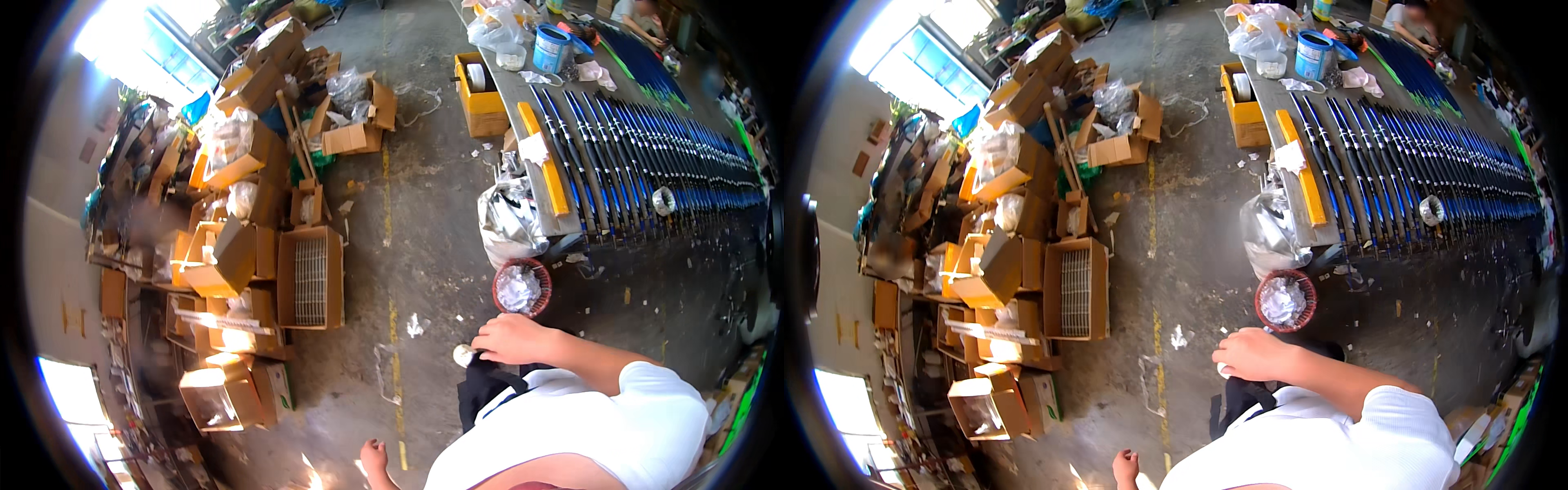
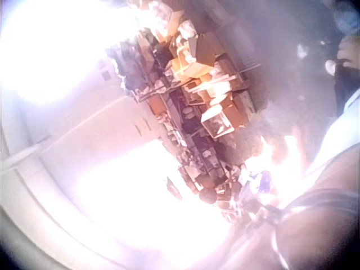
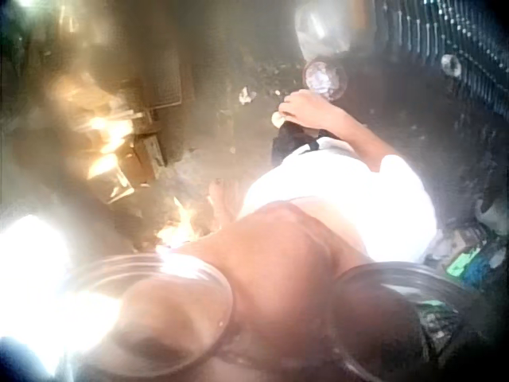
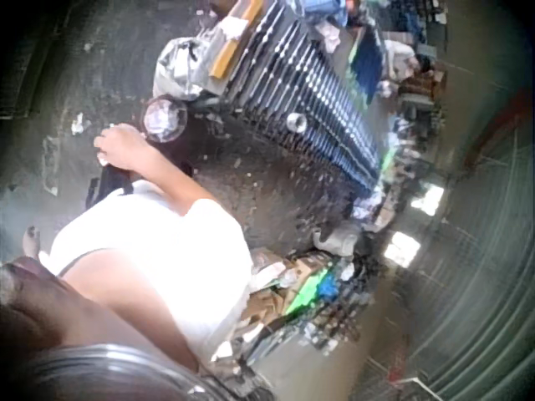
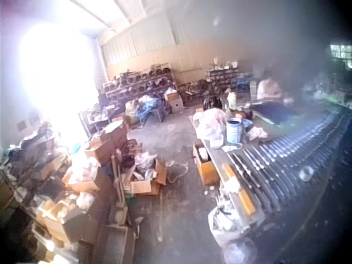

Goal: The person wipes the tips of several fishing rods with a white cloth in a workshop. They then walk to a rack, pick up a rod, and continue wiping it before placing it back. The person also retrieves a small item from a plastic bag on a table.

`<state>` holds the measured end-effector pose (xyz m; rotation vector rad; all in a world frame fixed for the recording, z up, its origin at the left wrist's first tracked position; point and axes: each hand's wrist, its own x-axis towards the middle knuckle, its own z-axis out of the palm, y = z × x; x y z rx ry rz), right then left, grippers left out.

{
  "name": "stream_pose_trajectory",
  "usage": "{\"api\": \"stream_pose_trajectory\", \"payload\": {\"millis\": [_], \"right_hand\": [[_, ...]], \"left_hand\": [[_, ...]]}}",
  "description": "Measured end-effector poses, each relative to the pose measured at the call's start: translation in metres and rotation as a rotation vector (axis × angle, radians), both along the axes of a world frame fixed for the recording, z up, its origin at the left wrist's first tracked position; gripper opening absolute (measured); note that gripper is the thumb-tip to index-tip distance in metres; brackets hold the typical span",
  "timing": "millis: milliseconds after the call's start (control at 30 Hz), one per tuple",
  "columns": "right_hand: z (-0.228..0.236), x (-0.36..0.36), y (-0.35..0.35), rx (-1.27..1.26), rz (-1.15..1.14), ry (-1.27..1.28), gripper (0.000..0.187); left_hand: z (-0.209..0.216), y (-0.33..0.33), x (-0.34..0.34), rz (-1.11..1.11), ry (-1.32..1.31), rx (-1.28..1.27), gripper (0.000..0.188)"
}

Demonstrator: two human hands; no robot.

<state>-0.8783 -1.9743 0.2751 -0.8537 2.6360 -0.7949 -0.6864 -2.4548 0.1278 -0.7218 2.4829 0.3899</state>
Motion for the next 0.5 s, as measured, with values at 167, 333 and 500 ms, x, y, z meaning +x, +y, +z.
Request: {"api": "stream_pose_trajectory", "payload": {"millis": [167, 333, 500], "right_hand": [[-0.012, -0.042, -0.011, 0.252, -0.134, -0.037, 0.029], [-0.013, -0.079, 0.007, 0.293, -0.312, -0.203, 0.030], [-0.046, -0.126, 0.024, 0.262, -0.441, -0.218, 0.030]], "left_hand": [[0.003, -0.007, -0.091, -0.115, 0.055, 0.096, 0.037], [-0.006, 0.079, -0.205, -0.398, -0.085, 0.465, 0.036], [-0.001, 0.135, -0.314, -0.754, -0.064, 0.549, 0.033]]}}
